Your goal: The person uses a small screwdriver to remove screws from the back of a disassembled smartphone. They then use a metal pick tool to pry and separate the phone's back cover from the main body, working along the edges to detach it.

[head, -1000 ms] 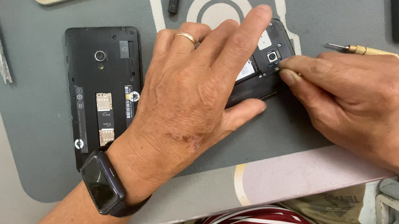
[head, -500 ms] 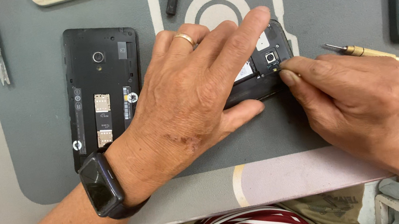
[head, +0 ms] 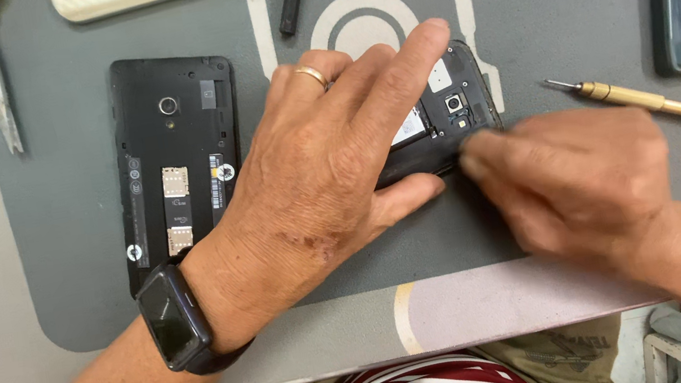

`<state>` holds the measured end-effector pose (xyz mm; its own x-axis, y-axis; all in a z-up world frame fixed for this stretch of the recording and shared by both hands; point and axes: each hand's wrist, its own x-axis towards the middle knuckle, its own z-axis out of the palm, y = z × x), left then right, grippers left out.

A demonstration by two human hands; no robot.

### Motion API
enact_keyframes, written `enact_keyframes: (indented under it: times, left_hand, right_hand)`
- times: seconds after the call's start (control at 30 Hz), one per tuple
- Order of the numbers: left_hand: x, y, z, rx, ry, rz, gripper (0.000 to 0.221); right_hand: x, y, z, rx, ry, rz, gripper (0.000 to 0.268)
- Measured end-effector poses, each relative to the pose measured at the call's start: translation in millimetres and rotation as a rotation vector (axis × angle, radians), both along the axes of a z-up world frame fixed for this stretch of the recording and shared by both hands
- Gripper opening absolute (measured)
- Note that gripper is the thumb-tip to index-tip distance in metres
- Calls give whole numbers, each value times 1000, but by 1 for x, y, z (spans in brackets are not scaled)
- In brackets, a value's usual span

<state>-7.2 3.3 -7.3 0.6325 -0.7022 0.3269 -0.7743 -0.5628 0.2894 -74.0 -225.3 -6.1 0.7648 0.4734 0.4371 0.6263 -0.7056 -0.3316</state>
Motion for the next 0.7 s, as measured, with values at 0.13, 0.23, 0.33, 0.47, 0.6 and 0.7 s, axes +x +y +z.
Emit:
enact_keyframes:
  times: [0.13, 0.23, 0.33, 0.47, 0.6, 0.7]
  left_hand:
    - [-1, 4, 5, -17, 88, -31, 117]
    - [1, 5, 14, -10, 185, -66, 132]
    - [0, 8, 22, 40, 128, -65, 116]
    - [-4, 7, 23, 68, 66, -19, 100]
    - [-3, 4, 28, 121, 44, -16, 93]
    - [-4, 0, 20, 86, -68, -24, 102]
  right_hand:
    - [-7, 1, 4, -31, 16, -49, 9]
    - [-16, -6, 4, 68, 52, -224, 14]
    - [-27, -18, 2, 117, -23, -343, 14]
    - [-39, -16, 22, 123, 135, -556, 31]
    - [-61, -27, -2, 48, -4, -521, 19]
    - [-57, -23, 1, 145, 8, -463, 12]
